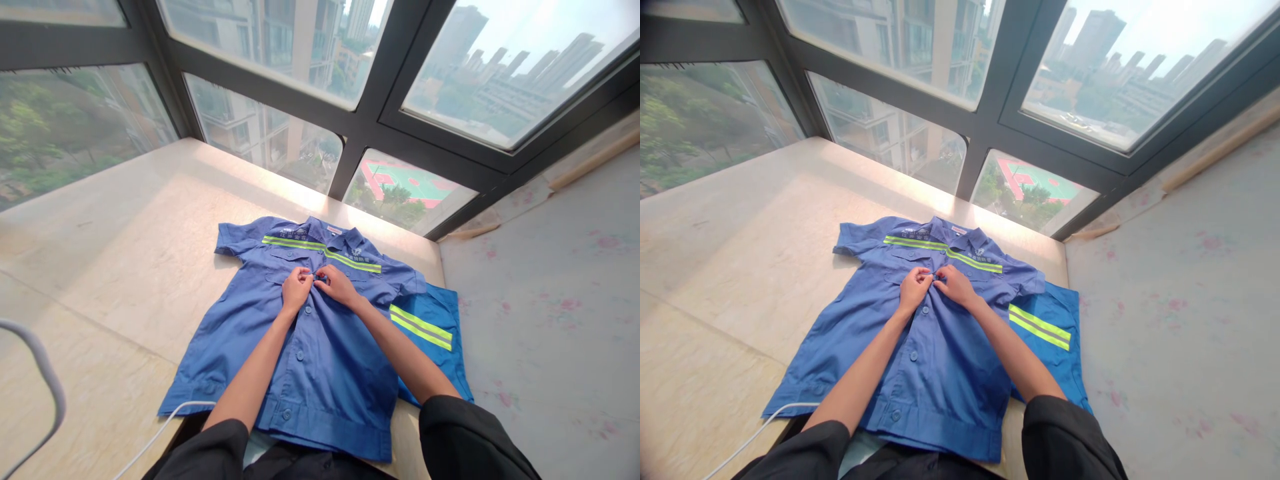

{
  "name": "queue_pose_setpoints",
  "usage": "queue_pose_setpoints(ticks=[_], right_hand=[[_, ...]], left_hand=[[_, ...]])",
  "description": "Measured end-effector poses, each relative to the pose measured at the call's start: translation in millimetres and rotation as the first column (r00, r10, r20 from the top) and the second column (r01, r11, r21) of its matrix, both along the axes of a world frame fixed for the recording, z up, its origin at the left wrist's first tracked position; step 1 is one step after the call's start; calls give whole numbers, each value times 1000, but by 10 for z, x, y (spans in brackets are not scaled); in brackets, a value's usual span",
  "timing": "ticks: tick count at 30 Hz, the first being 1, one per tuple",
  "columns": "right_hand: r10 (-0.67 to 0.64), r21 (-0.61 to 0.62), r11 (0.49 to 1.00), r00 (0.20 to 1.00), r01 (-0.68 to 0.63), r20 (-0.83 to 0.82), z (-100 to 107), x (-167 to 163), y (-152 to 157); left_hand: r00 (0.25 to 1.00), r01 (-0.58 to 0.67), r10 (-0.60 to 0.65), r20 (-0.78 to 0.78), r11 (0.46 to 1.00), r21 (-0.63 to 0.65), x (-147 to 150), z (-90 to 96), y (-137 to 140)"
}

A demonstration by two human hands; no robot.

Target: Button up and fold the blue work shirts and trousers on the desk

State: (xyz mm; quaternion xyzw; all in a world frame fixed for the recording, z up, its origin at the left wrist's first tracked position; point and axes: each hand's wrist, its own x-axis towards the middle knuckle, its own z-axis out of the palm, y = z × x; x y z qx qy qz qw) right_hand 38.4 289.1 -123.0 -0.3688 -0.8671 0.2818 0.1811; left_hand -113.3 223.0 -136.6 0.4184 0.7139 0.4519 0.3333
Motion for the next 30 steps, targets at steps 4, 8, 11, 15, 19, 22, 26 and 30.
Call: queue_pose_setpoints(ticks=[4,8,11,15,19,22,26,30], right_hand=[[-17,93,996,993,6,117,-28,-51,-43],[-39,104,994,992,26,116,-68,-64,-43],[-88,73,994,992,81,93,-88,-70,-47],[-98,59,994,995,96,22,-77,-45,-106],[-198,18,979,971,202,-132,-14,172,-158],[-410,-59,911,877,409,-253,51,543,-187],[-650,77,714,700,696,-296,122,1201,-270],[-764,209,515,555,831,-329,163,1739,-295]], left_hand=[[999,43,-44,-5,999,-12,-44,-31,40],[997,65,-65,-39,998,1,-46,-32,38],[994,47,-44,-101,999,27,17,-13,-20],[912,81,-37,-410,993,91,112,12,-115],[724,219,-131,-677,975,46,124,10,-153],[635,329,-233,-737,944,-15,98,3,-177],[567,372,-275,-777,927,-57,69,2,-241],[511,434,-313,-801,898,-74,42,-9,-245]])
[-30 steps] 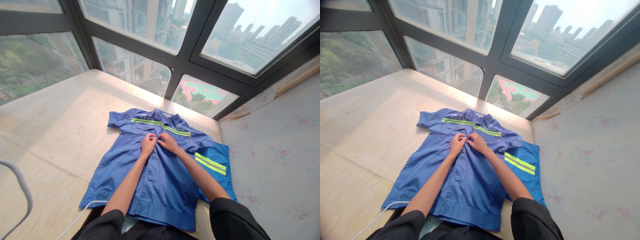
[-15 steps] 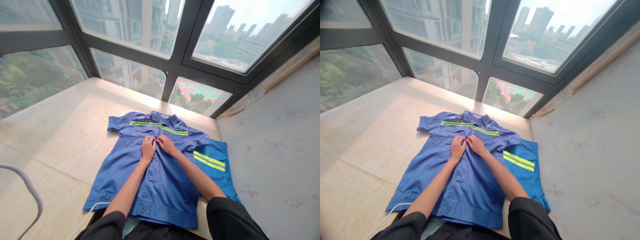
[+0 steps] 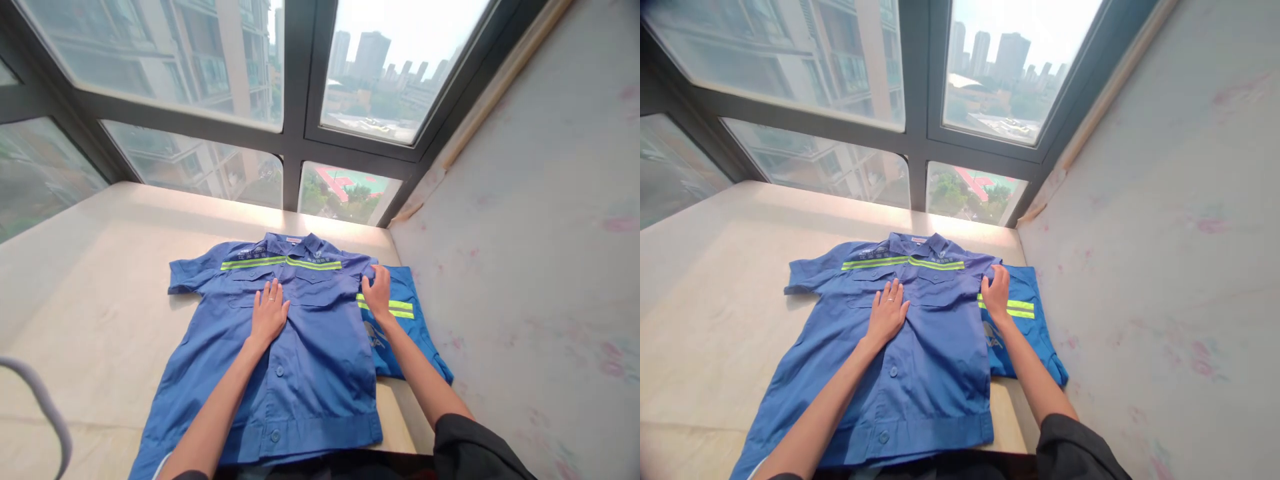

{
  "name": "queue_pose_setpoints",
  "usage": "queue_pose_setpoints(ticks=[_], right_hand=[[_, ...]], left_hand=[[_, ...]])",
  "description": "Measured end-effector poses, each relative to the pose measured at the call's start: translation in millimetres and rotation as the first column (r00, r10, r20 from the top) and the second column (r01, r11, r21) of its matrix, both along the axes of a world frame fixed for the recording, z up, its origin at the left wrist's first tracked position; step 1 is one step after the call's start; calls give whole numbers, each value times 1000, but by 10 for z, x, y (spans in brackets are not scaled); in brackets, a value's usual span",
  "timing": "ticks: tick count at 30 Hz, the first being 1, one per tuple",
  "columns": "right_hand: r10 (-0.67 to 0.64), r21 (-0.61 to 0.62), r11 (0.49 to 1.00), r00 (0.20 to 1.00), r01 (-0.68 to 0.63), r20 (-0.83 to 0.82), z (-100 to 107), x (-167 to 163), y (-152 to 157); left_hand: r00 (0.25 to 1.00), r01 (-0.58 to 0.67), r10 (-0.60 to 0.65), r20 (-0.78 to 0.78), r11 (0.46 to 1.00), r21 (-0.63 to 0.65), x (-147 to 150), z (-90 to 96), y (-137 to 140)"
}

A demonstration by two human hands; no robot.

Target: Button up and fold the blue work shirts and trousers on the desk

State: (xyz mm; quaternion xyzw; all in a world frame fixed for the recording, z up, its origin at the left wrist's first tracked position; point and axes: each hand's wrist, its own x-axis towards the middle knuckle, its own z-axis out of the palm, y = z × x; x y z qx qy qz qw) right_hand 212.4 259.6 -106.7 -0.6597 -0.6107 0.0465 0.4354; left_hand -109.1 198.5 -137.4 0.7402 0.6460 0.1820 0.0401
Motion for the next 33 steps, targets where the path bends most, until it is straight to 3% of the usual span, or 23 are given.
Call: queue_pose_setpoints(ticks=[3,5,7,11,16,19,26,30,33], right_hand=[[-152,-183,977,955,107,-253,9,211,93],[-161,-297,954,916,48,-367,-2,258,173],[-103,-337,940,906,-46,-411,-19,249,237],[-20,-301,943,881,-141,-473,16,218,329],[10,-166,980,851,-114,-525,160,358,493],[-24,-184,979,839,-91,-543,101,416,561],[-216,-273,957,871,99,-442,-194,387,572],[-266,-165,961,912,223,-312,-76,312,620],[-128,1,992,986,129,-105,101,78,664]], left_hand=[[997,62,-63,-43,998,-20,-23,-13,58],[995,76,-78,-64,996,-38,-36,-25,92],[995,74,-77,-71,997,-37,-47,-41,106],[996,61,-60,-65,998,2,-63,-80,90],[998,47,-48,-35,999,-6,-76,-97,82],[999,45,-46,-25,999,-21,-82,-98,80],[996,90,-90,-1,994,-63,-111,-102,16],[995,60,-55,80,996,-71,-164,41,153],[983,-26,45,177,994,-110,-199,209,432]])
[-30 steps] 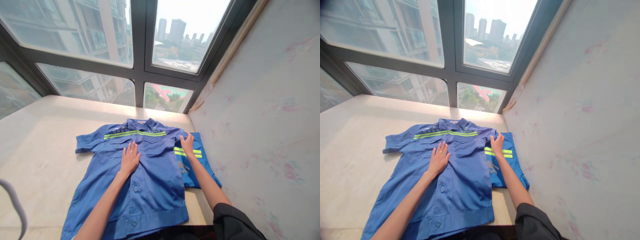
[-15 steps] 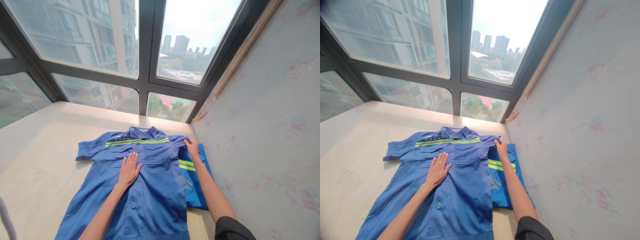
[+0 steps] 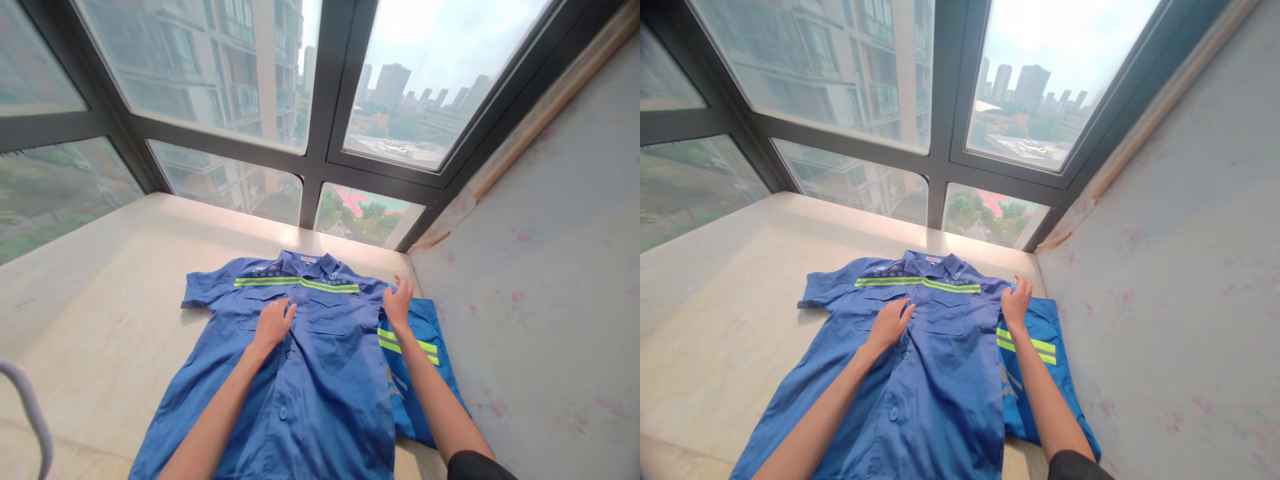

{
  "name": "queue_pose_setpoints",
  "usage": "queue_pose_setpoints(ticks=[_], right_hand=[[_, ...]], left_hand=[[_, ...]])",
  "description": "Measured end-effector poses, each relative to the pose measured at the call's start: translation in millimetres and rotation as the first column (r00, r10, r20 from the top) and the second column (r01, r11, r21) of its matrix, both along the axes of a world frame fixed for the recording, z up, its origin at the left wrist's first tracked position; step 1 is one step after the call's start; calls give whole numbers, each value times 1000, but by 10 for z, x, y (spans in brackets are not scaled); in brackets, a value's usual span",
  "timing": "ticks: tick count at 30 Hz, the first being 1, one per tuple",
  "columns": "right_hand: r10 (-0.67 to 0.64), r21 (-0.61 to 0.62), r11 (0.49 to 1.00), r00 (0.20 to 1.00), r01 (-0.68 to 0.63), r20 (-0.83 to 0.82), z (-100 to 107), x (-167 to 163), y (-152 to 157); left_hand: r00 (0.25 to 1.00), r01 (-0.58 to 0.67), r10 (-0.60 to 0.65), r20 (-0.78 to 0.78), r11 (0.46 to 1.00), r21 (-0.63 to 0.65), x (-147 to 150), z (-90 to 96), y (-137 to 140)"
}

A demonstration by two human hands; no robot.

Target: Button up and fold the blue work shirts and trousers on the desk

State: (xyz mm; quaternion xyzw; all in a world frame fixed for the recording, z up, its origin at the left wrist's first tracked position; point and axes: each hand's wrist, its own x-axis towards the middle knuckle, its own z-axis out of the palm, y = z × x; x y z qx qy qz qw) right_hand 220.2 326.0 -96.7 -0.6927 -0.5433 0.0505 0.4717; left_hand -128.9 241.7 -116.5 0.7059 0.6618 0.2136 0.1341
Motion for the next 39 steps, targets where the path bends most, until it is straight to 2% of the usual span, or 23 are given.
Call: queue_pose_setpoints(ticks=[2,3,6,8,10,13,18,21,26,29,31,33,36,39], right_hand=[[190,33,980,977,-194,99,99,-266,28],[301,27,952,948,-305,99,132,-423,41],[598,-27,802,799,-597,64,146,-926,84],[710,-94,704,700,-704,71,92,-1232,115],[771,-174,636,626,-752,114,15,-1480,152],[824,-315,567,532,-761,197,-90,-1725,223],[902,-524,432,339,-734,270,-133,-1867,383],[900,-557,433,299,-709,318,-112,-1888,463],[871,-612,489,313,-622,379,-88,-1934,513],[852,-615,516,284,-596,440,-80,-1917,524],[842,-586,521,260,-620,473,-83,-1878,528],[823,-530,540,278,-654,496,-104,-1834,527],[791,-392,575,366,-719,490,-179,-1795,510],[797,-287,571,436,-769,418,-279,-1797,494]], left_hand=[[997,-64,66,34,997,-42,2,84,227],[996,-83,85,35,995,-54,13,109,337],[994,-102,104,24,991,-84,80,118,606],[995,-100,102,12,989,-109,129,93,718],[995,-96,98,3,987,-130,156,63,784],[995,-99,100,2,983,-152,136,30,844],[992,-120,124,12,974,-193,56,3,938],[987,-149,158,30,968,-203,48,-8,973],[974,-162,190,122,964,-210,40,-37,963],[957,-165,203,206,968,-189,16,-48,947],[953,-161,204,226,968,-194,1,-45,948],[946,-146,198,256,967,-207,-11,-42,962],[923,-92,161,350,974,-206,-32,-61,999],[879,-48,121,461,985,-168,-58,-118,1037]])
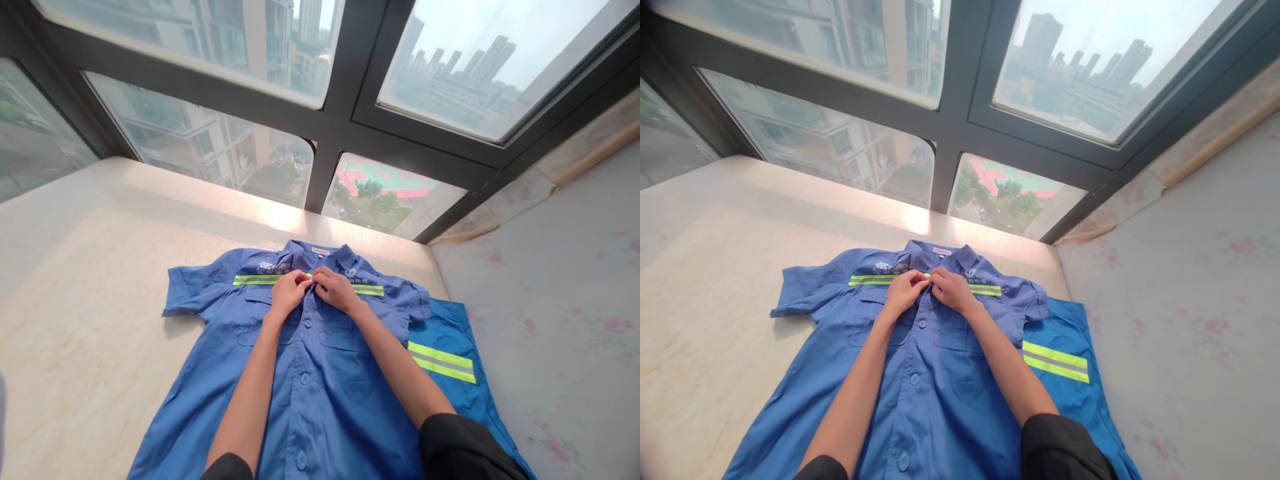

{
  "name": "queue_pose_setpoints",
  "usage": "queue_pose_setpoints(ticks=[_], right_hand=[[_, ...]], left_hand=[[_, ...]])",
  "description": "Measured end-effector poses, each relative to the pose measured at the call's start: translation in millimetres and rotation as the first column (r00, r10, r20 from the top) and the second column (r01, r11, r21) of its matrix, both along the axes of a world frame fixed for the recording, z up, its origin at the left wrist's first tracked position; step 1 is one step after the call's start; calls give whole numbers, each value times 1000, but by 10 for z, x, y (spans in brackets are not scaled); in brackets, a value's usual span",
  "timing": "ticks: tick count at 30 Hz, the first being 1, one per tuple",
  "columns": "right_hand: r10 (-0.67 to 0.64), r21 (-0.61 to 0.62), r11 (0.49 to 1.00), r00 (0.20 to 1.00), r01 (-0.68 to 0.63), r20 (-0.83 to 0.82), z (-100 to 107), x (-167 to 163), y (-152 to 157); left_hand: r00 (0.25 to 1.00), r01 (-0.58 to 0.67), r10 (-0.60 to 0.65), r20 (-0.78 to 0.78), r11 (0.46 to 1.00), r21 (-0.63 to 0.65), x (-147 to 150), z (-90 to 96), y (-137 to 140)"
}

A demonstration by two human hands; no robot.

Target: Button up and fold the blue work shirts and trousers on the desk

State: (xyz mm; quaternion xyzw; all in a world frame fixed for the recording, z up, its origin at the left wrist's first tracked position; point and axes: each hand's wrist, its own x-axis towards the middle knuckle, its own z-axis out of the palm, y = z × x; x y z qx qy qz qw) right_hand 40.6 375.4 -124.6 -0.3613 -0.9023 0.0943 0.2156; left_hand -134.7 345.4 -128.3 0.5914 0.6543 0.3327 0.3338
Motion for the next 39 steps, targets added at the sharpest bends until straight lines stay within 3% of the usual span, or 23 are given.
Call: queue_pose_setpoints(ticks=[5,8,11,26,32,39], right_hand=[[20,-62,998,984,-32,-179,-121,4,15],[53,-59,996,952,-74,-302,-161,44,32],[60,-48,995,924,-85,-378,-194,86,40],[82,-43,993,913,-107,-401,-210,97,45],[83,-23,995,928,-98,-363,-211,90,35],[71,-60,993,938,-97,-340,-190,82,19]], left_hand=[[969,-11,-3,247,998,58,-5,-79,32],[905,-4,11,426,1000,-16,22,-62,36],[860,-19,69,505,995,-102,53,-22,37],[753,19,93,652,986,-163,54,-17,36],[766,27,68,639,990,-138,59,-43,43],[750,57,93,654,977,-204,54,-25,40]])
